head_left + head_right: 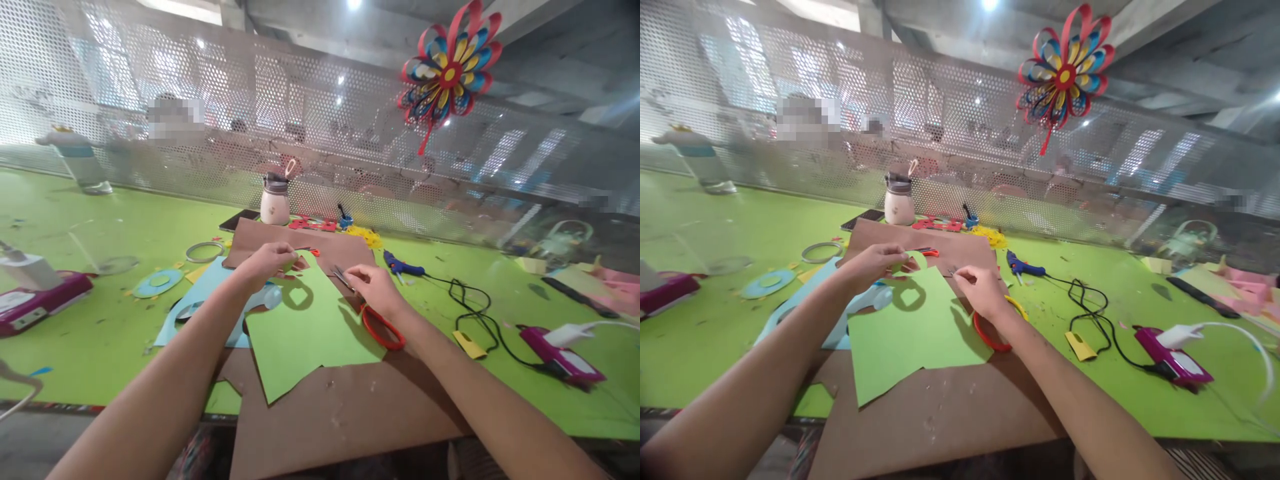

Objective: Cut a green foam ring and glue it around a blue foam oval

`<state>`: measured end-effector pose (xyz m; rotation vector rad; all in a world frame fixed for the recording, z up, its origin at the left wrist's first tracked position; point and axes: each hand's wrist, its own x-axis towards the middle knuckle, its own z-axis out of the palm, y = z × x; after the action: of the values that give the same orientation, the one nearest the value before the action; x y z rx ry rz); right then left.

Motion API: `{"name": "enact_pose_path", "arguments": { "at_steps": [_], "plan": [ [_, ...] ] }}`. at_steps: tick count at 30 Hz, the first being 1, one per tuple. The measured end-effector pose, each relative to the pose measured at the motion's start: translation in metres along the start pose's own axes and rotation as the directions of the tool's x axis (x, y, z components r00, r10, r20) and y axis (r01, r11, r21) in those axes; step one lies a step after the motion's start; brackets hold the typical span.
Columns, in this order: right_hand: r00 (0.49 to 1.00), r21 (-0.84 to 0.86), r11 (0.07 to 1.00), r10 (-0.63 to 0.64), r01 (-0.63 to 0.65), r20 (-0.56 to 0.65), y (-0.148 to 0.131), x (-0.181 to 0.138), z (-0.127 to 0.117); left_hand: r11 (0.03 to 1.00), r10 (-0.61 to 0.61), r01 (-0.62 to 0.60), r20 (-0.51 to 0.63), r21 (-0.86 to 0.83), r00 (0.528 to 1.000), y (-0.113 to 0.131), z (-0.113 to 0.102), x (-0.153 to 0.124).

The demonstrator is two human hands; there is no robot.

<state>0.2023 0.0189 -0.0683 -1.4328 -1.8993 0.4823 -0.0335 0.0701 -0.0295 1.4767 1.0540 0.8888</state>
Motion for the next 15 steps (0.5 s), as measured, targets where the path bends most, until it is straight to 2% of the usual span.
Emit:
{"name": "enact_pose_path", "arguments": {
  "at_steps": [5, 10, 13, 15],
  "plan": [
    [0.994, -0.116, 0.993, 0.032, -0.019, 0.108, 0.012, 0.001, -0.019, 0.985, -0.004, -0.007, 0.061, 0.174, 0.998, -0.007, 0.010, 0.001],
    [0.973, -0.350, 0.934, 0.136, -0.065, 0.184, 0.041, -0.031, -0.054, 0.923, 0.050, -0.093, 0.125, 0.373, 0.991, -0.010, 0.013, 0.003],
    [0.967, -0.420, 0.906, 0.151, -0.053, 0.204, 0.050, -0.050, -0.061, 0.870, 0.087, -0.170, 0.196, 0.463, 0.977, -0.008, 0.016, 0.002],
    [0.971, -0.450, 0.893, 0.135, -0.032, 0.199, 0.046, -0.056, -0.059, 0.830, 0.106, -0.212, 0.227, 0.516, 0.968, -0.007, 0.017, 0.000]
  ]
}}
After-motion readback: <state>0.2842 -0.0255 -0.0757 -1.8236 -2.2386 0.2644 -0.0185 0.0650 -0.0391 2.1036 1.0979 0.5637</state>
